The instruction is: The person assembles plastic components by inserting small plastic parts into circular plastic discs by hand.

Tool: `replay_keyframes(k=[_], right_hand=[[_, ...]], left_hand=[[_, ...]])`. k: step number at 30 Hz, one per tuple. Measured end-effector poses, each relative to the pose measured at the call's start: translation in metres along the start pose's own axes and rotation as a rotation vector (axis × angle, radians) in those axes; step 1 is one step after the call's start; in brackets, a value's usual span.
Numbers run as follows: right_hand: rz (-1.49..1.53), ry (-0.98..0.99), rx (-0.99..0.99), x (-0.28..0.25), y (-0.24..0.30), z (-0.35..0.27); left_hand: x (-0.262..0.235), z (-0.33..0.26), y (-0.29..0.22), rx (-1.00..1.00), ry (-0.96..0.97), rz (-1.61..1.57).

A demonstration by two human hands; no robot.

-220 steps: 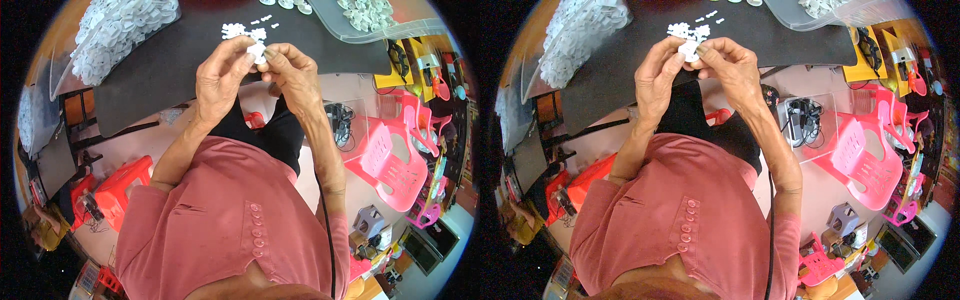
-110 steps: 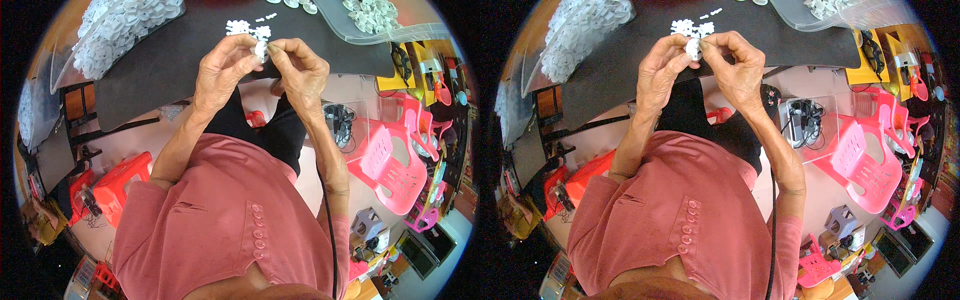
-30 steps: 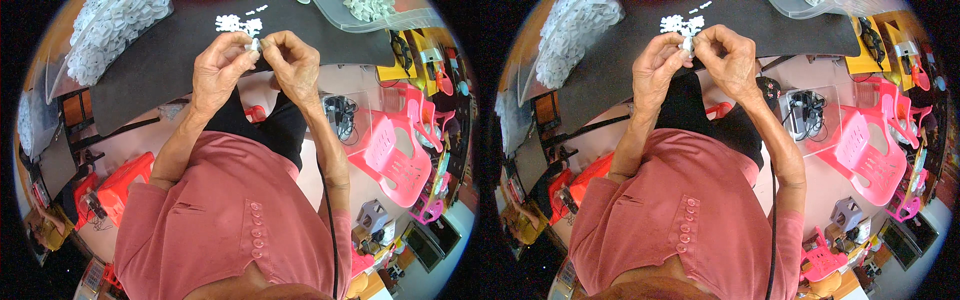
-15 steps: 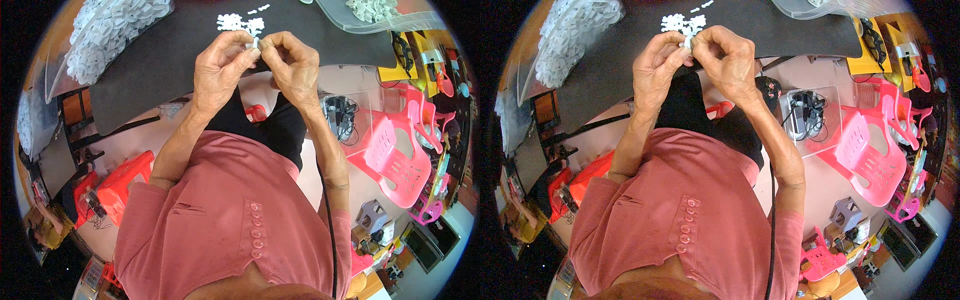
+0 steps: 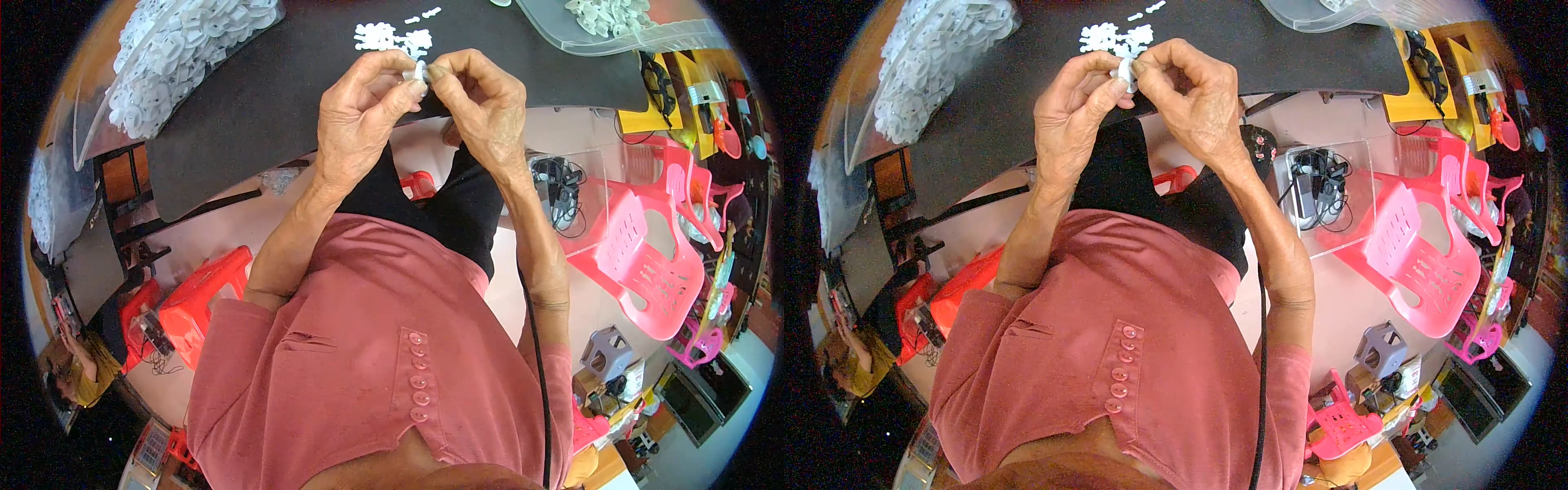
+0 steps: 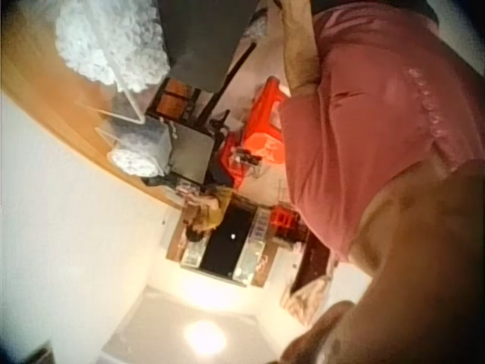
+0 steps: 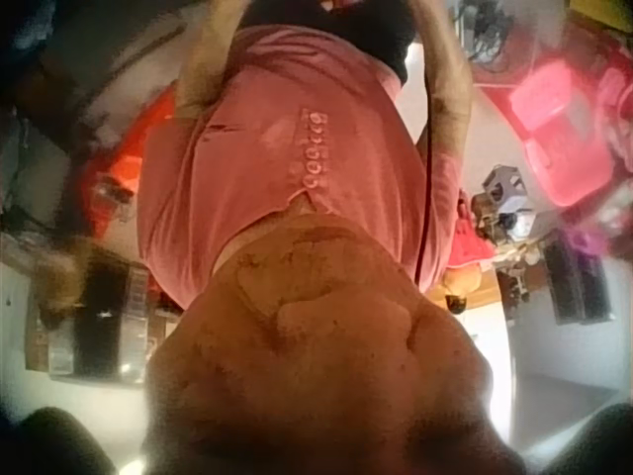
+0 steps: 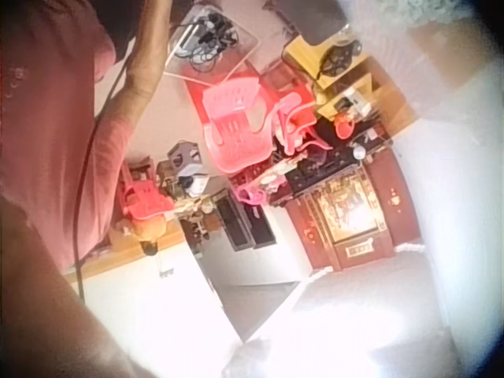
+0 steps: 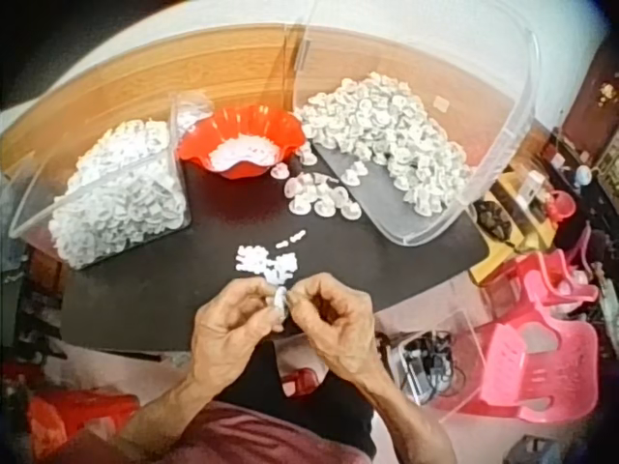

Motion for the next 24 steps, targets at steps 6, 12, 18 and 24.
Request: replay_keyframes(k=[6,12,18,24], right_hand=[[-0.026,-0.043,-0.015,0.001,-0.002,-0.004],[-0.047,-0.018,-0.013,0.000,0.001,-0.002],[-0.027,0.036,-0.050,-0.006,-0.001,0.007],[0.024,0.068,-0.030,0.000,0.002,0.007]], left_hand=[[0.003,-0.002,0.000,-0.022,0.011,-0.009],[0.003,-0.002,0.000,0.053,-0.004,0.021],[0.001,0.003,0.003,0.014,0.015,0.030],[-0.003,0.003,0.000,0.033,0.003,0.034]])
Point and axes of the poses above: each hand's wrist, its own z-axis towards the middle knuckle, its own x-axis out of the palm, y = z × x, the point moved 4 cm from there along z, towards the middle knuckle, and after that the axes turned 10 degrees about z, right-handed, at the moved point
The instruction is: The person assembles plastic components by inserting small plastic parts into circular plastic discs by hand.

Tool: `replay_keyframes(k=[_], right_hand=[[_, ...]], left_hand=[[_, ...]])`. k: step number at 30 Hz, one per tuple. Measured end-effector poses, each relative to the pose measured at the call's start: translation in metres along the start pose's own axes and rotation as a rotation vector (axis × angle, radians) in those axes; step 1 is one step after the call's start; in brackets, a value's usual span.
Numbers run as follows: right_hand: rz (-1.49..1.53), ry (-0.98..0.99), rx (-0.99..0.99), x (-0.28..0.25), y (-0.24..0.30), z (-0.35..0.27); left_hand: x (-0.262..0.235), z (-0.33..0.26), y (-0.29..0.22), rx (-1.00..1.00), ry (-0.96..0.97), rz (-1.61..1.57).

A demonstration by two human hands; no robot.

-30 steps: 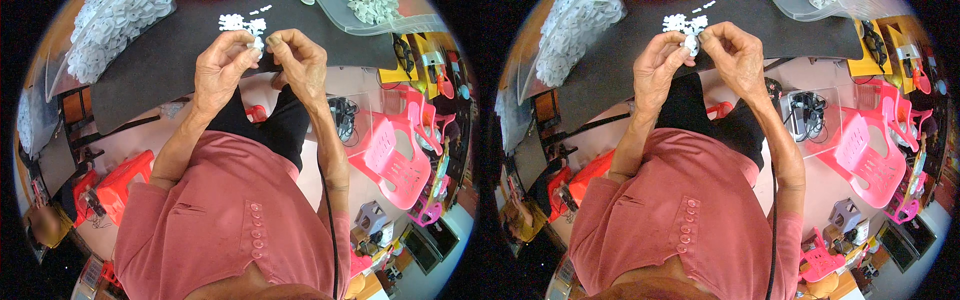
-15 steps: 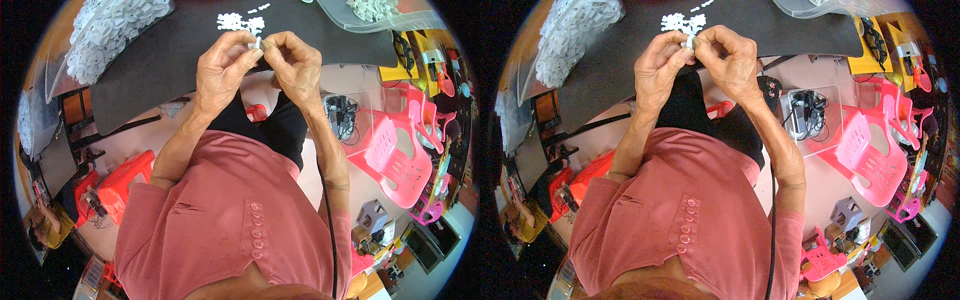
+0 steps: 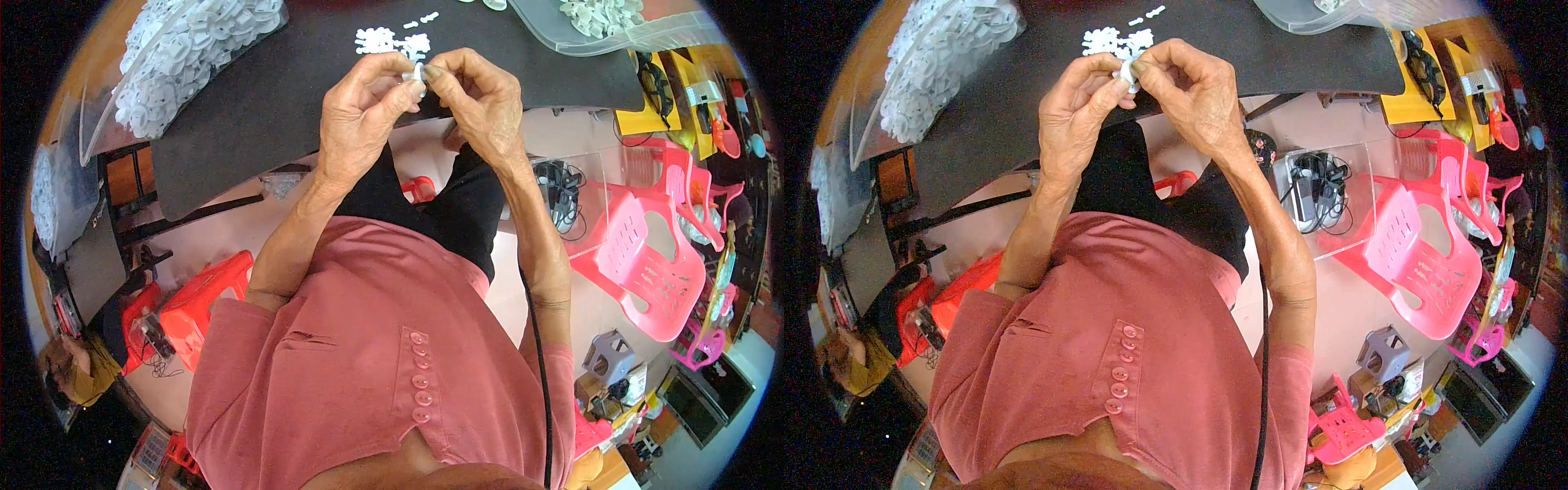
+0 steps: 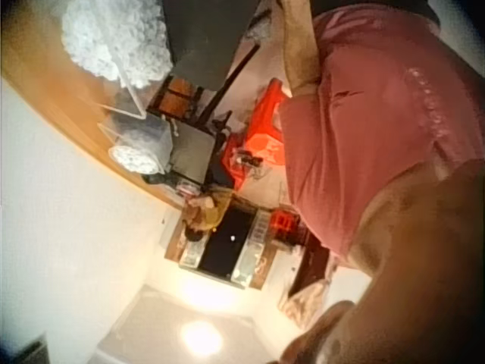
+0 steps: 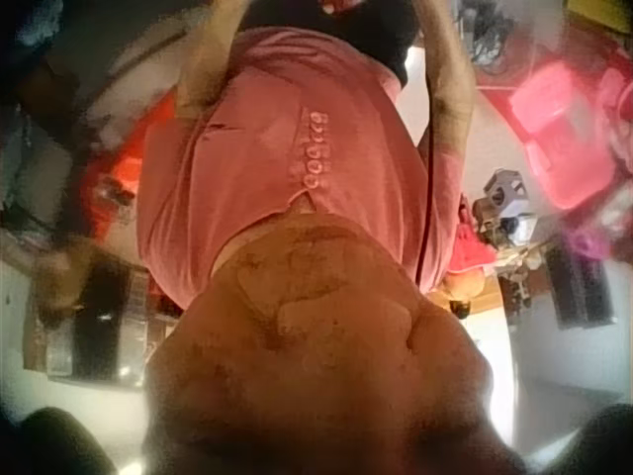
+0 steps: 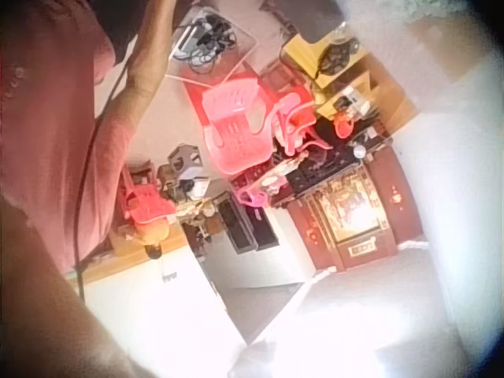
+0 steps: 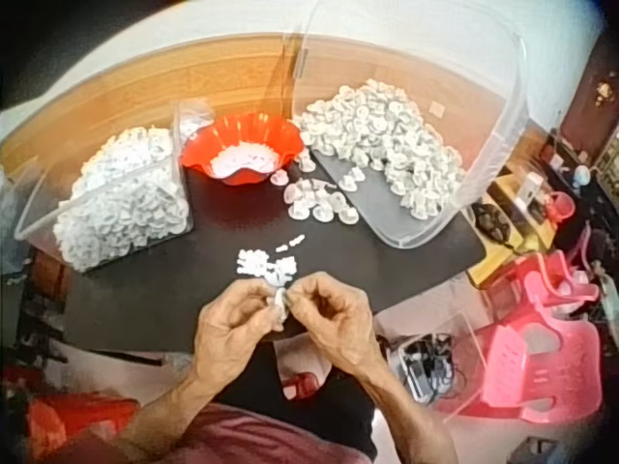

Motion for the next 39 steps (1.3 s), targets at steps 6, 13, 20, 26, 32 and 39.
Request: replay_keyframes(k=[6,13,20,26,32,39], right_hand=[[0.045,-0.105,0.056,-0.005,0.000,-0.004],[0.095,-0.081,0.068,-0.005,-0.001,-0.008],[0.101,-0.097,0.100,-0.006,0.001,0.003],[-0.487,-0.244,-0.397,-0.036,0.011,0.049],[-0.896,-0.043,-0.516,-0.040,-0.012,0.109],[-0.852,-0.025,-0.384,-0.042,-0.018,0.108]], left_hand=[[-0.002,-0.002,-0.007,-0.092,0.038,-0.077],[-0.083,0.022,-0.150,0.482,-0.374,0.963],[-0.159,0.087,-0.154,0.774,-0.389,1.782],[-0.077,0.012,-0.127,0.640,-0.278,1.020],[-0.046,-0.014,-0.056,0.253,-0.157,0.616],[-0.031,-0.012,-0.037,0.231,-0.047,0.476]])
Point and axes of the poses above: each hand's wrist, its own z-axis towards the middle knuckle, its own x-axis out of the palm, y = z × x, the point moved 4 cm from there along z, towards the middle knuckle, and after that the axes turned 10 degrees about z, right-handed, at the moved point
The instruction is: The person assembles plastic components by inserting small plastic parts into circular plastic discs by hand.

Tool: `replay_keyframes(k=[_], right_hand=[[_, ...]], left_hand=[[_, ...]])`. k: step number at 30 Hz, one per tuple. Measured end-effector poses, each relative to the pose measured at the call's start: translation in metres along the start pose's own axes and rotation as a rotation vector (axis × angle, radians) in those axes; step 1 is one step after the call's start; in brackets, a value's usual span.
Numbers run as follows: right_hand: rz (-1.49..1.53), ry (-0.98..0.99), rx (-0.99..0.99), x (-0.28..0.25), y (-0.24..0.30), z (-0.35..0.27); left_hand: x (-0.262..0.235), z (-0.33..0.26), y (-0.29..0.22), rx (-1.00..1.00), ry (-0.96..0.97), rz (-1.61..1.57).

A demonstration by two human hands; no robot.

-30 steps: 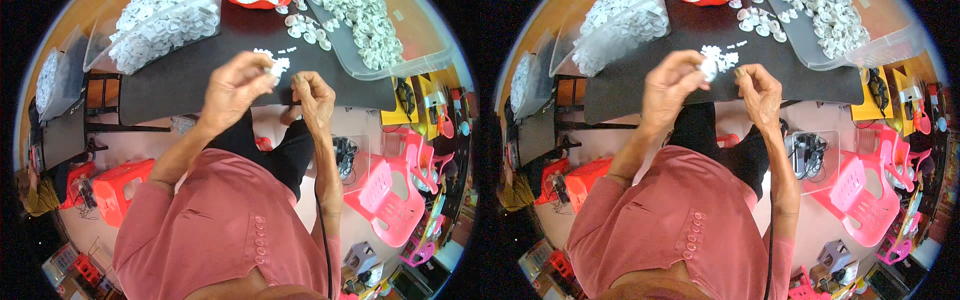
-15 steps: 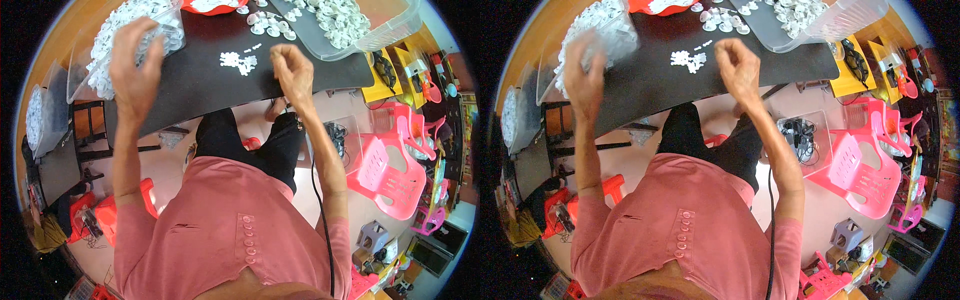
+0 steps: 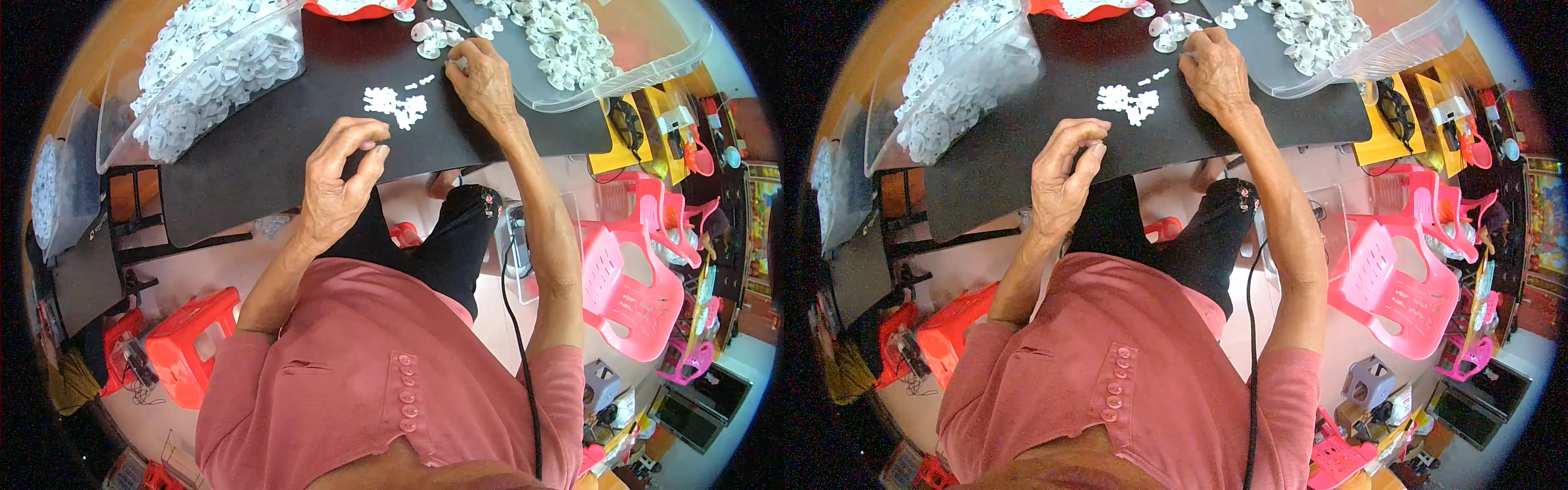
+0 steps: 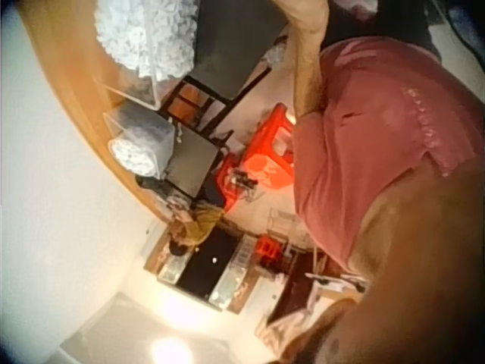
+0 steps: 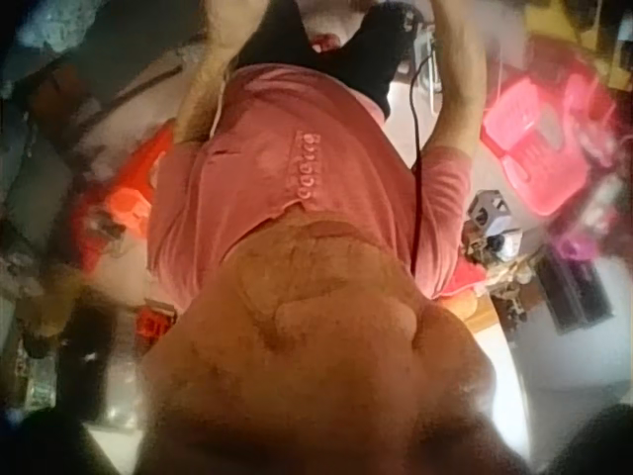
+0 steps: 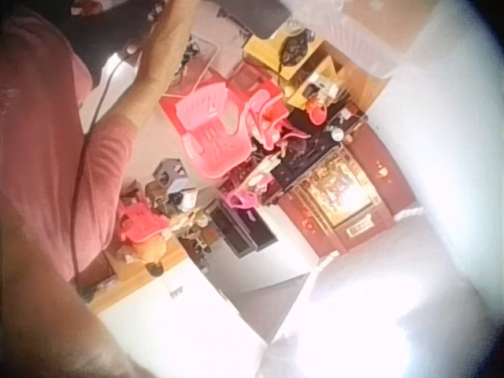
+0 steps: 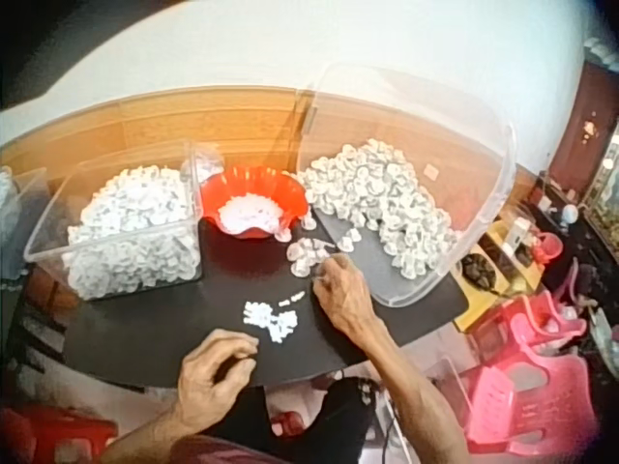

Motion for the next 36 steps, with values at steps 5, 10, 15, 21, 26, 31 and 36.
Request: replay_keyframes(k=[5,10,15,21,26,31,36], right_hand=[[0.011,-0.012,0.051,-0.007,0.002,-0.007],[0.351,-0.108,0.269,-0.020,0.021,-0.022],[0.259,-0.100,0.116,-0.013,0.018,-0.034],[0.404,-0.023,0.141,-0.021,0.025,-0.038],[0.277,0.209,-0.081,-0.017,0.051,-0.056],[0.233,0.128,0.033,-0.019,0.052,-0.071],[0.270,0.040,0.052,-0.021,0.047,-0.074]], left_hand=[[0.016,0.007,0.000,0.000,0.048,-0.064],[0.028,0.020,0.003,-0.055,-0.008,-0.103],[0.052,0.034,-0.006,-0.050,0.077,-0.202],[0.043,0.022,-0.001,-0.146,0.078,-0.181],[0.035,0.013,0.013,-0.106,0.007,-0.134],[0.038,0.009,0.014,-0.161,0.008,-0.169],[0.039,0.011,0.015,-0.141,0.025,-0.177]])
Point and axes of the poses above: each hand's wrist, its own z-axis towards the middle knuckle, its own x-axis out of the palm, y = z × x, the point moved 4 cm from there along z, towards the middle knuckle, and after that the axes turned 10 degrees about z, right-handed, at the moved point
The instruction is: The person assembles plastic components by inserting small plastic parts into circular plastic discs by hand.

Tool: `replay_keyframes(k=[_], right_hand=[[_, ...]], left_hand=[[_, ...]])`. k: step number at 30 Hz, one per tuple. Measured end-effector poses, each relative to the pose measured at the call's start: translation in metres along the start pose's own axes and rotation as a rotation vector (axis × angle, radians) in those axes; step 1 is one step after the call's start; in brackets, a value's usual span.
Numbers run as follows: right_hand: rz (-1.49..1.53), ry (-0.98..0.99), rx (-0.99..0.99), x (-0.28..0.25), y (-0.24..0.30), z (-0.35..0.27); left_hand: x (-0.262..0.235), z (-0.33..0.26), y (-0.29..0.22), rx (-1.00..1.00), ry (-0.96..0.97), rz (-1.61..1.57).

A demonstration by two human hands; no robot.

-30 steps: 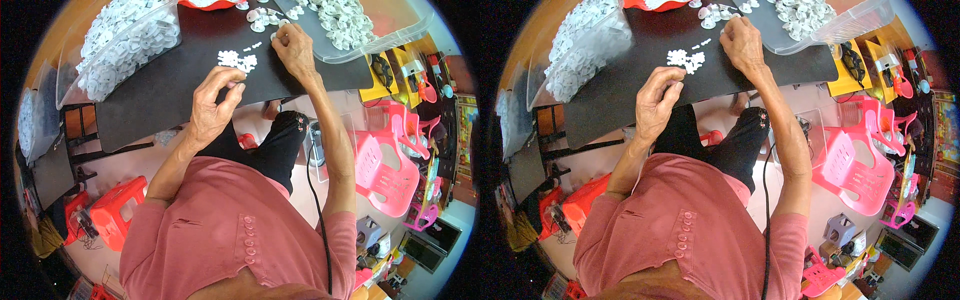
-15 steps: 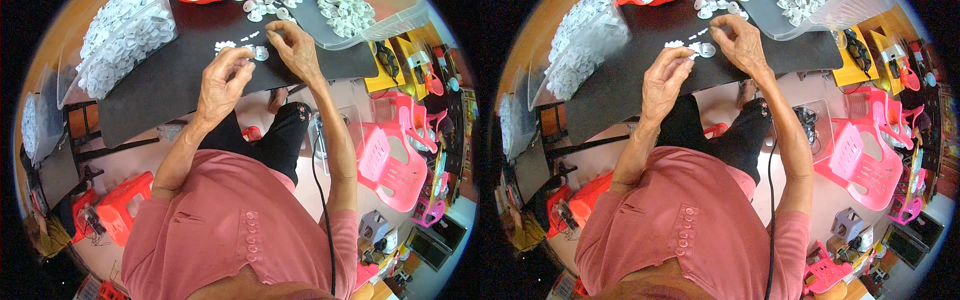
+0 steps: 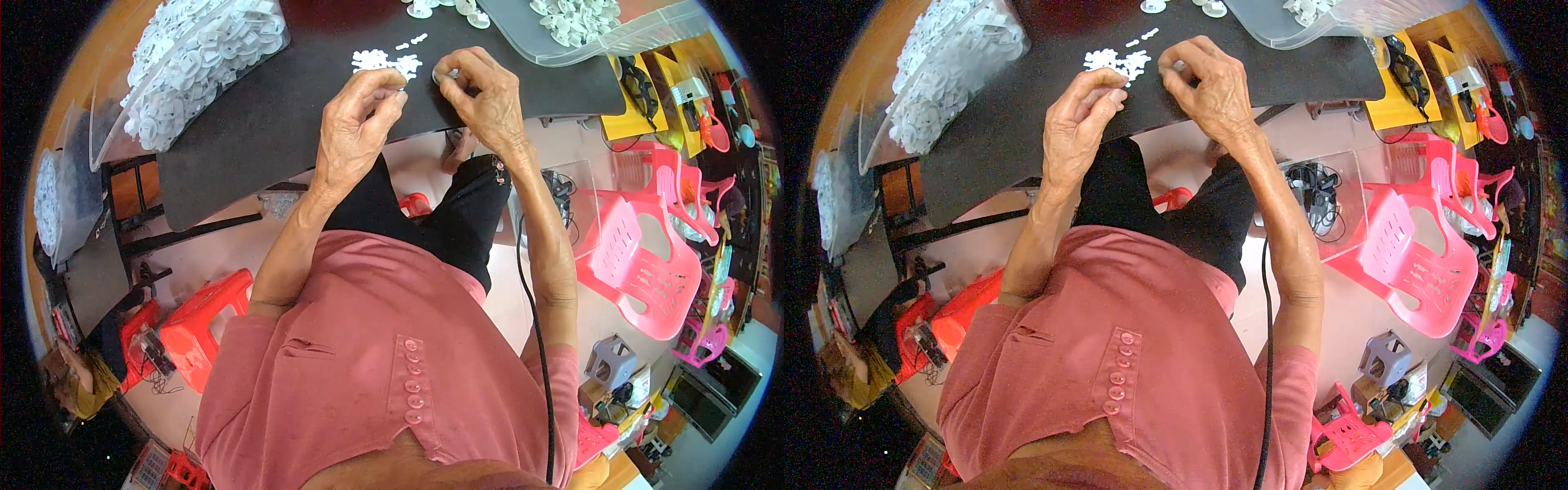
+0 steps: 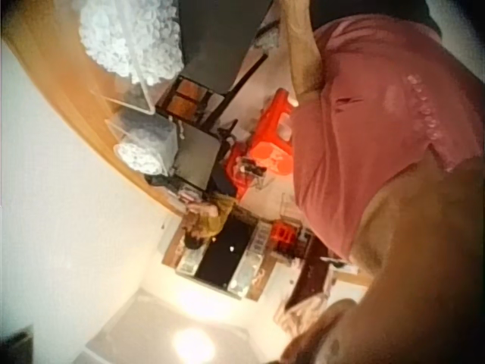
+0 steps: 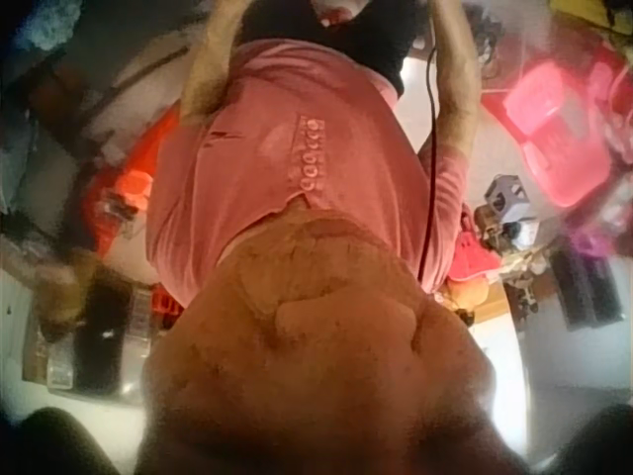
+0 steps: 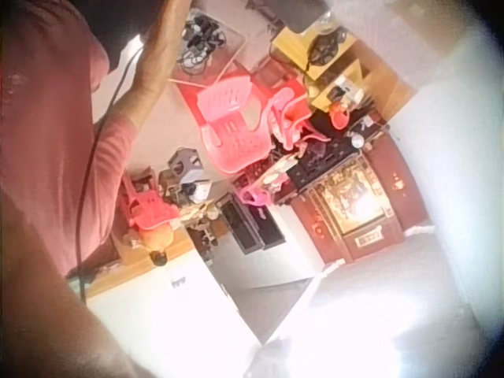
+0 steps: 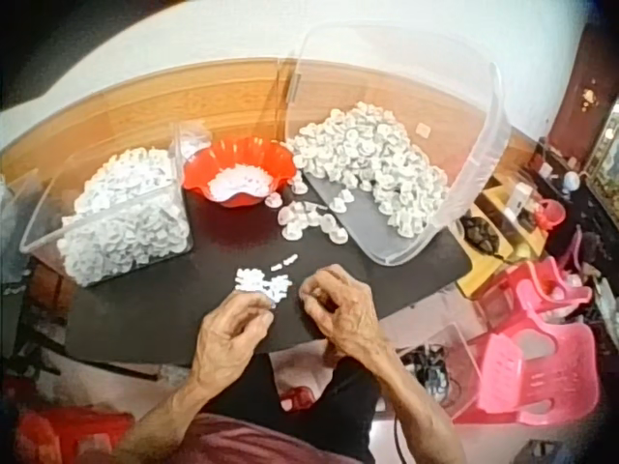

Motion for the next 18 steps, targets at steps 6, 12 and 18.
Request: replay_keyframes(k=[6,12,18], right_hand=[[0.658,-0.071,0.346,0.013,-0.001,-0.011],[0.894,-0.104,0.519,0.019,0.021,-0.019],[0.748,-0.046,0.464,0.017,0.018,-0.019]], left_hand=[[0.013,0.005,0.001,-0.051,0.023,-0.171],[0.015,0.003,0.000,-0.040,0.070,-0.210],[0.013,0.006,0.000,-0.096,0.084,-0.274]])
Point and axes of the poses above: each hand's wrist, its own z-axis towards the middle knuckle, its own x-axis out of the palm, y = z × x, the point moved 4 cm from there along z, towards the middle knuckle, and after that the axes turned 10 degrees about z, right-handed, at the moved point
